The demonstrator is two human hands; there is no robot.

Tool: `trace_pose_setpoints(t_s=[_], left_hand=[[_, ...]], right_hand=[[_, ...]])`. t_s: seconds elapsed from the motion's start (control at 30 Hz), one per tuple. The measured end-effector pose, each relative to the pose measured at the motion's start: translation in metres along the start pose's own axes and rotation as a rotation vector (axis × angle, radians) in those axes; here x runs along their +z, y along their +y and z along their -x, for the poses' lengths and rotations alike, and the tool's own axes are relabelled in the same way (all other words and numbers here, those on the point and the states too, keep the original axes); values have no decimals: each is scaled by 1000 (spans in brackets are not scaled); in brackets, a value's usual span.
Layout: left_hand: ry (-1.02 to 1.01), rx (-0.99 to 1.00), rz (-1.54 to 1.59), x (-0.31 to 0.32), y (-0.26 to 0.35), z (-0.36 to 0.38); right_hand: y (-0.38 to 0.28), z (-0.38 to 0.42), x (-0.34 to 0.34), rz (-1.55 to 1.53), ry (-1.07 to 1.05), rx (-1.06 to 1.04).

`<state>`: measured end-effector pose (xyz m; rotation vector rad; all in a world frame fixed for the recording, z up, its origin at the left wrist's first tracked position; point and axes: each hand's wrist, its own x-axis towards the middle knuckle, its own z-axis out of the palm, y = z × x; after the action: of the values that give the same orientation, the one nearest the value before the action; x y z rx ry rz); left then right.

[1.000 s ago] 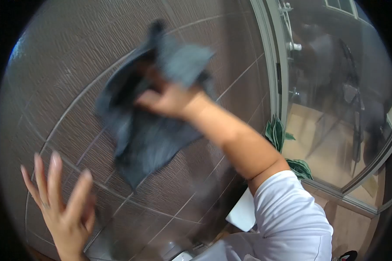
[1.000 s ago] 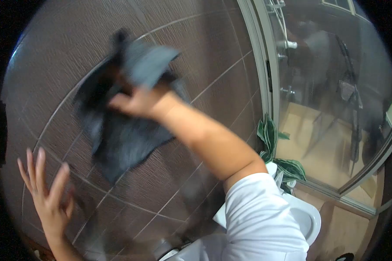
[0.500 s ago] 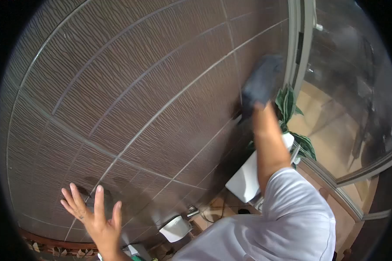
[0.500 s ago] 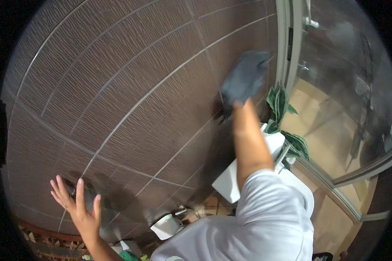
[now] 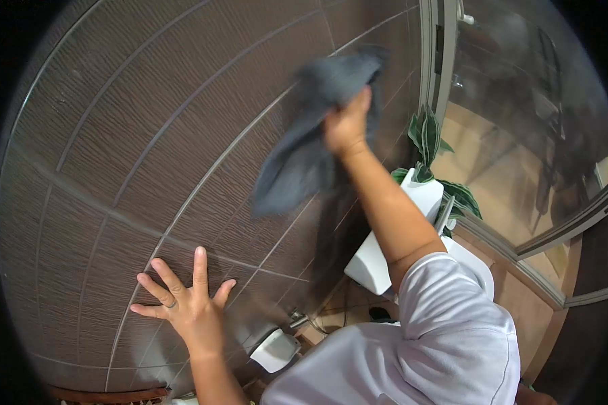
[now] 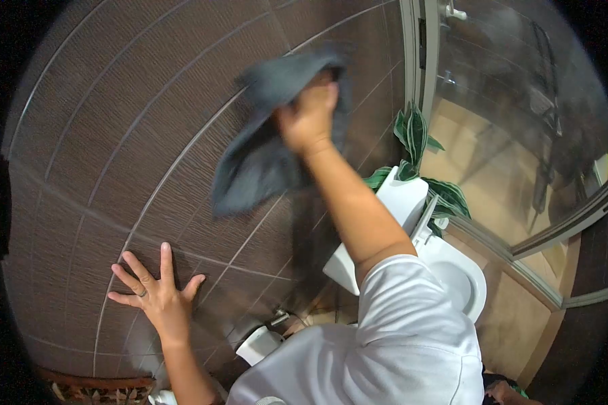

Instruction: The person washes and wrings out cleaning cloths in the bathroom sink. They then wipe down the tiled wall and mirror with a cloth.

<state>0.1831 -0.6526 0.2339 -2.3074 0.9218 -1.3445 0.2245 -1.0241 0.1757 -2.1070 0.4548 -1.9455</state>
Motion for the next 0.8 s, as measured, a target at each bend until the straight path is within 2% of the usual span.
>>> trace_pose_setpoints(t_s=[0.07,0.13,0.17,0.2,0.23,0.27,0.3,0.33,0.4,0.47,0.5,0.53,0.57,0.6,0.67,0.7,0.73,0.8], left_hand=[[-10,-3,10,2,0,0],[9,12,11,2,0,-1],[12,13,14,1,-1,-1],[16,3,20,1,0,0],[23,-6,29,2,1,-1],[34,-1,41,2,3,-2],[32,-12,38,2,3,-1],[29,-23,31,1,4,-1],[7,-25,50,-2,4,-1],[-31,-60,23,-2,5,0],[-30,-58,16,-2,4,0],[-20,-58,19,-2,4,0],[-19,-63,12,0,3,1],[-19,-68,3,1,2,2],[-8,-46,-23,1,-1,3],[-11,-18,-32,2,-4,3],[-17,10,-40,5,-6,4],[33,17,-82,9,-5,5]], right_hand=[[36,-1,-2,-114,169,288],[143,89,50,-410,321,434],[157,152,79,-493,199,618],[149,209,84,-567,78,800],[61,188,36,-953,225,1285],[78,334,112,-629,460,924],[-10,329,50,-691,130,1241],[-68,333,27,-735,-40,1264],[-134,332,3,-989,-379,1172],[-126,330,33,-1413,-641,939],[-123,229,12,-841,-531,395],[-123,116,-14,-107,-239,76],[-108,38,-44,87,-554,-48],[-76,10,-27,-74,-458,-49],[-20,-50,-3,157,-289,-33],[3,-85,-15,-31,-427,182],[33,-97,-10,865,-527,-53],[115,-140,-3,465,-316,194]])
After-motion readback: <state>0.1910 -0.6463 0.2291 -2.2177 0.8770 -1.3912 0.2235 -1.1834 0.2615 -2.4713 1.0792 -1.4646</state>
